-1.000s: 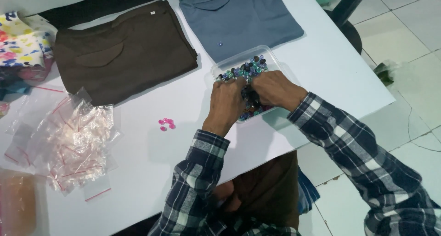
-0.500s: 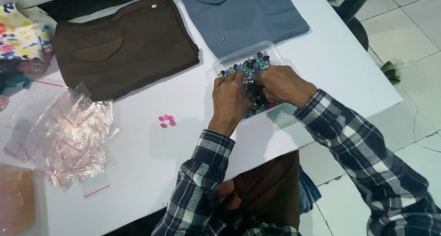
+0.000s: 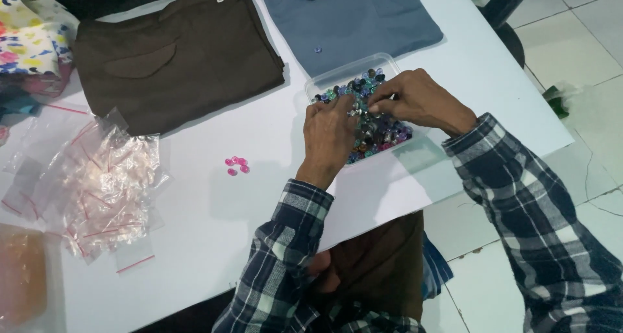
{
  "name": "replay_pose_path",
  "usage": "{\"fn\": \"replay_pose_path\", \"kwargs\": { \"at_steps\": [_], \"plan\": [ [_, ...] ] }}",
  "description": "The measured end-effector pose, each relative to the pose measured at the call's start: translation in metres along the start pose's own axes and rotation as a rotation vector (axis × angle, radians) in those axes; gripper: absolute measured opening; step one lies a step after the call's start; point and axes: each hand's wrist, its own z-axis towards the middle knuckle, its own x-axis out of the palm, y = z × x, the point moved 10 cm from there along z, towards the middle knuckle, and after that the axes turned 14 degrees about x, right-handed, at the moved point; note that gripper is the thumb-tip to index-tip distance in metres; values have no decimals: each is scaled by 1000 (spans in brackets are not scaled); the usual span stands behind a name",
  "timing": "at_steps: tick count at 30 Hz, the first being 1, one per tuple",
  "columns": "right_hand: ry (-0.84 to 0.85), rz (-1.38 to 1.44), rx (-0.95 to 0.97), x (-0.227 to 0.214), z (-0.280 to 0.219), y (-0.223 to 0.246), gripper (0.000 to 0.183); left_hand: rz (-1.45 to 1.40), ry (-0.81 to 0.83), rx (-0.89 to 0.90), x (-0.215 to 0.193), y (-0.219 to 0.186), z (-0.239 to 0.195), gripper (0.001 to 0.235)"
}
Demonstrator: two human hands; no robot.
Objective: Picking individual buttons from a container and placing them into small plastic bags for packaging.
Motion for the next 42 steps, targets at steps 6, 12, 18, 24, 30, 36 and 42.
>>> {"fn": "replay_pose_path", "kwargs": {
  "at_steps": [6,12,18,24,30,36,42],
  "plan": [
    [30,208,-64,20,6,-11,15,-90,-153,106,-23,-11,-4,27],
    [104,-39,27,21,0,-8,24,-132,-155,75,-21,-6,-5,19],
    [-185,-850,-137,47,26,-32,13,-58,-180,86,-1,6,-3,17],
    [-224,-1026,-231,68,25,-15,8,-57,-173,78,-5,2,-4,16],
    [-101,-1001,-175,59,20,-14,4,-124,-181,49,-12,3,-6,18],
    [-131,-782,-98,33,1,11,14,-203,-164,45,-4,13,-8,21],
    [-56,131,-68,-5,-18,14,20,-218,-181,90,-20,-1,-10,20]
  ]
}}
